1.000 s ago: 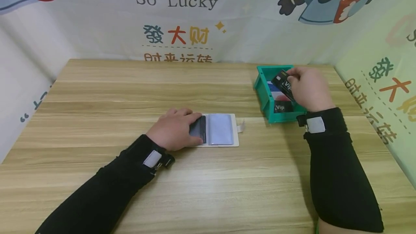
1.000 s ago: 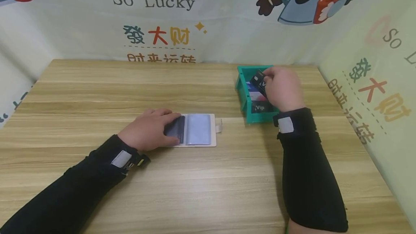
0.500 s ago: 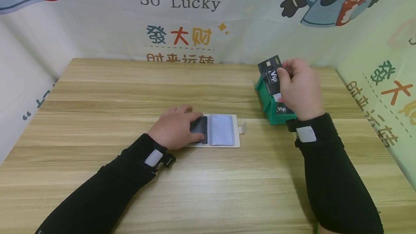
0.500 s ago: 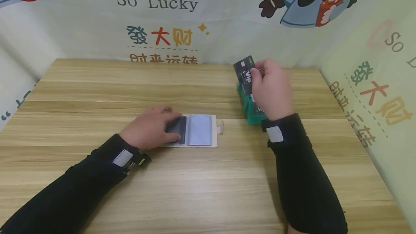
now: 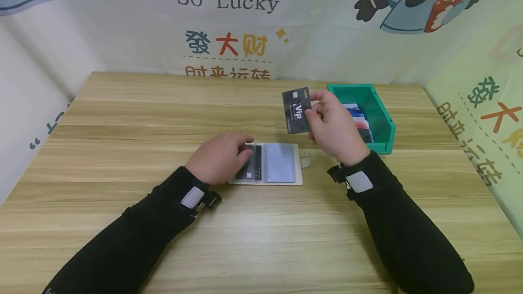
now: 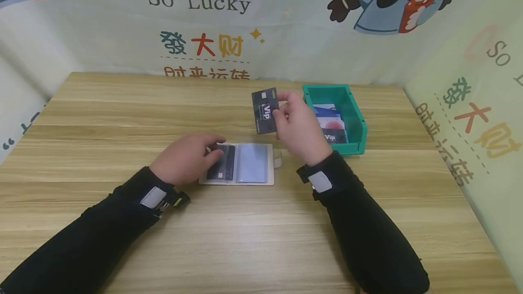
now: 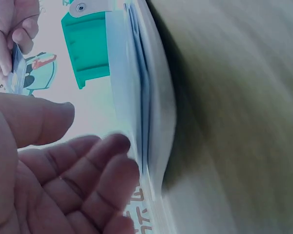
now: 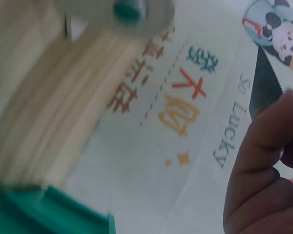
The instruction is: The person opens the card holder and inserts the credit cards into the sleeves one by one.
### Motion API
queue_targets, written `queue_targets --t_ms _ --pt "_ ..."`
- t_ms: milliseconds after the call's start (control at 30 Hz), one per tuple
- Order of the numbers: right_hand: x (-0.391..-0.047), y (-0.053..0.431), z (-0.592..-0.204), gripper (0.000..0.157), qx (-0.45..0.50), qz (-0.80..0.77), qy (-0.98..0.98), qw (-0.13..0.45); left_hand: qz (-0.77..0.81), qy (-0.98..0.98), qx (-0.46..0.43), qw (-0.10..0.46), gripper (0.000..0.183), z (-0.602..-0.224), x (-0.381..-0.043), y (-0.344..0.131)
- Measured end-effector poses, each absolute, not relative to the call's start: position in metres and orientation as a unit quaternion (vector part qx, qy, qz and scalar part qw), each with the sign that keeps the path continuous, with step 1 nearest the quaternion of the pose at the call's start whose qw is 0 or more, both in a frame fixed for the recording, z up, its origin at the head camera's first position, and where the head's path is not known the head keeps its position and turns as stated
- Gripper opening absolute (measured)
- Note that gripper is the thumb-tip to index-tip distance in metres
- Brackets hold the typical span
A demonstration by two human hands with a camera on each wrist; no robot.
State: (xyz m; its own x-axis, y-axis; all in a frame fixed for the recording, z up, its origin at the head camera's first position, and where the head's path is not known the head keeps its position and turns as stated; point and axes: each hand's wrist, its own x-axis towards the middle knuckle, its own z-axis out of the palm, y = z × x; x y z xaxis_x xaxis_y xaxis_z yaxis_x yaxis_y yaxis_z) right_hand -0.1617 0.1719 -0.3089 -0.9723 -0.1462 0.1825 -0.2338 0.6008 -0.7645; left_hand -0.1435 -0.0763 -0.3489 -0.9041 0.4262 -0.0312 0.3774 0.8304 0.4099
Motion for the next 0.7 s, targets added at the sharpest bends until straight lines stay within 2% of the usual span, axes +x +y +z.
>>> queue_targets --t_ms 133,333,533,700 --pt "-0.158 0.159 -0.315 0.039 0.11 0.466 -0.878 -0.012 0.223 0.95 0.209 0.066 0.039 -0.35 -0.144 -0.073" --pt "-0.156 0.147 -0.323 0.047 0.13 0.488 -0.859 -0.08 0.278 0.934 0.211 0.081 0.05 -0.351 -0.145 -0.071" --pt "-0.153 0.139 -0.329 0.049 0.144 0.491 -0.852 -0.112 0.35 0.906 0.213 0.109 0.067 -0.351 -0.143 -0.068" --pt "-0.151 0.134 -0.332 0.05 0.15 0.493 -0.85 -0.113 0.39 0.891 0.21 0.101 0.072 -0.351 -0.141 -0.065"
